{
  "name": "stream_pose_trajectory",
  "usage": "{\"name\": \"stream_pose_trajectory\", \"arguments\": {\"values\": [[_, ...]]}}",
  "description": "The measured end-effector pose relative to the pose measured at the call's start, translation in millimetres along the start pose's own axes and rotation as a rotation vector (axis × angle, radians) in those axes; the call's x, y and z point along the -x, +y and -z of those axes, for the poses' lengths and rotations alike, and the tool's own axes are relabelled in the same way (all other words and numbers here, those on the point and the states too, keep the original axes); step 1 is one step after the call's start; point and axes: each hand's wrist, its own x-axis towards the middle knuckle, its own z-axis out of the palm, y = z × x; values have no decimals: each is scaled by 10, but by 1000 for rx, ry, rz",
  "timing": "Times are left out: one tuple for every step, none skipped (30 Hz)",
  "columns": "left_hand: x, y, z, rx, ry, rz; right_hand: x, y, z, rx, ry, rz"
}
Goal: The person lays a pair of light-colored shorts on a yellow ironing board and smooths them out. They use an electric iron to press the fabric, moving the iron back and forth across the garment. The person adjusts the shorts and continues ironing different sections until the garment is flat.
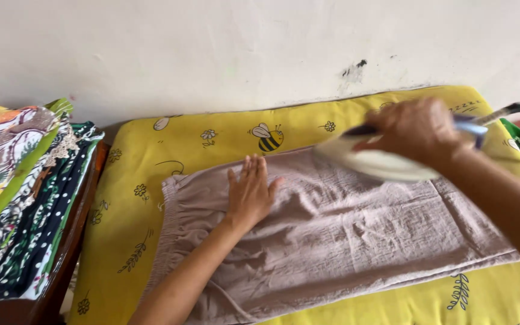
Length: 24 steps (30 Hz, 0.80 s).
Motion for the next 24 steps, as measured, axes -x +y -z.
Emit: {"name": "stream_pose_trajectory", "arguments": {"values": [[11, -67, 21, -23, -3, 38, -61, -160, -152, -8, 80, 82], [16, -136, 42, -47, -7, 77, -127, -319, -305, -18, 162, 162], [20, -192, -24, -44, -2, 77, -184, -510, -436, -14, 165, 161], [17, -247, -89, -36, 2, 91, -248, -697, -569, -32, 293, 275], [18, -303, -160, -30, 2, 104, -309, -890, -715, -58, 421, 384], [12, -298, -128, -29, 2, 104, -603, -911, -929, -57, 421, 384], [45, -275, -118, -56, 17, 112, -865, -935, -1162, -25, 726, 206], [79, -253, -112, -83, 31, 120, -1124, -963, -1402, 6, 1024, 16], [82, -258, -140, -75, 26, 121, -1184, -941, -1268, 11, 1017, 22], [88, -261, -167, -72, 46, 117, -1243, -921, -1134, -102, 670, 49], [65, -283, -161, -73, 76, 116, -1343, -900, -952, -208, 333, 66], [71, -297, -172, -68, 80, 120, -1162, -911, -886, -201, 336, 69], [57, -299, -188, -71, 76, 122, -984, -903, -832, -180, 285, 132], [39, -300, -204, -74, 72, 124, -808, -895, -781, -159, 234, 195], [30, -317, -224, -66, 78, 132, -627, -849, -738, -150, 237, 201], [20, -330, -244, -80, 103, 119, -446, -798, -699, -120, 262, 253], [19, -329, -273, -94, 124, 104, -247, -740, -677, -91, 284, 303], [19, -324, -283, -87, 127, 110, -325, -713, -696, -83, 284, 308], [16, -324, -284, -86, 112, 111, -401, -690, -718, -118, 230, 228], [14, -314, -287, -84, 98, 111, -472, -658, -744, -152, 175, 148], [5, -331, -317, -86, 97, 108, -724, -609, -878, -154, 174, 145], [-1, -345, -345, -88, 115, 104, -970, -557, -1012, -174, 224, 78], [-14, -364, -360, -88, 139, 104, -1234, -501, -1118, -189, 277, 12], [-39, -363, -358, -88, 143, 105, -1367, -413, -1109, -188, 280, 12]]}}
